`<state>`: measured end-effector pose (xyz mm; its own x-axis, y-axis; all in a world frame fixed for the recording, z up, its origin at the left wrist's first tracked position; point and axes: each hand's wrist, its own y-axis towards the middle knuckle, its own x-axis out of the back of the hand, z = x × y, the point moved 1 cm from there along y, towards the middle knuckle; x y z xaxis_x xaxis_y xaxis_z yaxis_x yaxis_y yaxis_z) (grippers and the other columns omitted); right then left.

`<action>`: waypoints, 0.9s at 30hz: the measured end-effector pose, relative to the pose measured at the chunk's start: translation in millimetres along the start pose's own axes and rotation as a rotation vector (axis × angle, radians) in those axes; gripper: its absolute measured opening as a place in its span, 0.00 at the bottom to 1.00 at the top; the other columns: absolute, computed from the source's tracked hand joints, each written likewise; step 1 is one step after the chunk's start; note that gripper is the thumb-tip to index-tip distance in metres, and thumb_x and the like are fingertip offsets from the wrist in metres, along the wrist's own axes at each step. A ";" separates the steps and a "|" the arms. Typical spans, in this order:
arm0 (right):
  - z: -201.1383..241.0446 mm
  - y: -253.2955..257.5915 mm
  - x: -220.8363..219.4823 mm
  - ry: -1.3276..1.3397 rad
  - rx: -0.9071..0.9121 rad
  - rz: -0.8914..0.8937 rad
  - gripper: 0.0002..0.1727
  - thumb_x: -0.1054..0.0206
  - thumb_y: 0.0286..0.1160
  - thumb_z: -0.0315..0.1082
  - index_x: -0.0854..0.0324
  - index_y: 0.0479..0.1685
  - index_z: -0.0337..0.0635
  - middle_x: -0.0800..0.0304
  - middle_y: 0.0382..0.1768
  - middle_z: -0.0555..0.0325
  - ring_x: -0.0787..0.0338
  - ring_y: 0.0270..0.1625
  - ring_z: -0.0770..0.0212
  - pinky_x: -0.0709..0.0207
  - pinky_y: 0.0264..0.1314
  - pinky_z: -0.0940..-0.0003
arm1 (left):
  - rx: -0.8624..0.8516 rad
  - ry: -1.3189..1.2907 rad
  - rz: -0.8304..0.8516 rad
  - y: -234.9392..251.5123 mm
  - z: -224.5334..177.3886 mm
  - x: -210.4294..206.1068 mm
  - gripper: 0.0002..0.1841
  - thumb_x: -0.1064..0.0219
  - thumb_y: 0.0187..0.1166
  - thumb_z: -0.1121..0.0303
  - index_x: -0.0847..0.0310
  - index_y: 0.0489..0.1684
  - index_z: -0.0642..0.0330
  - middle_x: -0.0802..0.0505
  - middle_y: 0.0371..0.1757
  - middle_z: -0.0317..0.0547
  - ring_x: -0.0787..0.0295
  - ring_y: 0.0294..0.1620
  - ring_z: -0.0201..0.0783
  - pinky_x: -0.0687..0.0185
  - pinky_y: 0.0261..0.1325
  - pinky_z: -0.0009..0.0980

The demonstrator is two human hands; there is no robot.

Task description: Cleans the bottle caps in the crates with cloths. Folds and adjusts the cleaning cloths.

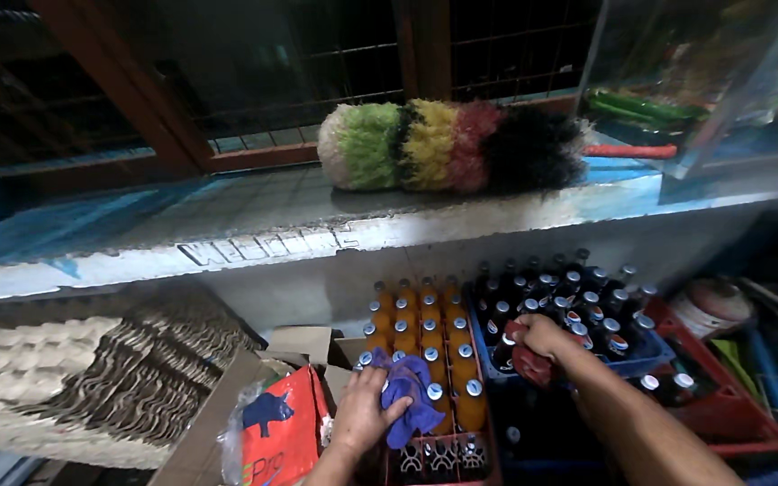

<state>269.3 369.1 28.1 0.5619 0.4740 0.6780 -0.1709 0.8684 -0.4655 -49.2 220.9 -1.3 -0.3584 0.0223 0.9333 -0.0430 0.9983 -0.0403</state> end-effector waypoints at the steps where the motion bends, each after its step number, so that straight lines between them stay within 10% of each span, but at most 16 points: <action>1: -2.0 0.5 -0.3 0.021 0.004 0.005 0.21 0.36 0.85 0.34 0.22 0.73 0.35 0.17 0.68 0.35 0.18 0.72 0.41 0.30 0.77 0.44 | -0.003 0.000 -0.008 -0.4 -0.2 -0.4 0.37 0.26 0.70 0.41 0.17 0.66 0.67 0.13 0.68 0.64 0.22 0.74 0.67 0.27 0.73 0.61; 5: -3.3 -0.4 -5.7 0.063 0.001 -0.062 0.27 0.25 0.77 0.43 0.20 0.69 0.35 0.15 0.65 0.35 0.17 0.70 0.41 0.28 0.76 0.42 | -0.001 0.002 -0.010 -0.2 -0.2 -1.5 0.37 0.26 0.70 0.41 0.17 0.66 0.67 0.13 0.68 0.64 0.22 0.74 0.67 0.27 0.73 0.61; 11: 3.0 0.1 -2.0 -0.044 -0.029 -0.052 0.23 0.40 0.89 0.41 0.22 0.71 0.30 0.19 0.69 0.31 0.21 0.75 0.38 0.33 0.79 0.41 | -0.005 -0.001 -0.013 -0.6 -0.5 -0.1 0.36 0.26 0.70 0.41 0.16 0.65 0.67 0.13 0.67 0.63 0.22 0.74 0.67 0.28 0.74 0.61; 18: -3.3 0.0 -5.7 0.047 -0.017 -0.066 0.27 0.28 0.80 0.43 0.22 0.71 0.33 0.16 0.66 0.33 0.18 0.72 0.40 0.30 0.77 0.42 | -0.004 0.004 -0.009 -0.1 -0.9 -0.6 0.37 0.26 0.71 0.42 0.17 0.66 0.67 0.13 0.67 0.64 0.23 0.74 0.67 0.28 0.74 0.60; 27: 54.6 -30.6 -15.4 -0.285 0.146 -0.167 0.24 0.37 0.86 0.45 0.19 0.73 0.40 0.21 0.74 0.36 0.20 0.76 0.38 0.28 0.76 0.39 | -0.007 -0.013 -0.015 -1.2 -1.2 1.5 0.36 0.26 0.70 0.41 0.16 0.65 0.67 0.13 0.67 0.64 0.22 0.74 0.67 0.28 0.74 0.62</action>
<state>221.7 343.1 63.0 0.3472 0.3271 0.8789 -0.2210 0.9393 -0.2623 -48.6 219.8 0.5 -0.3699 0.0067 0.9290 -0.0414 0.9989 -0.0237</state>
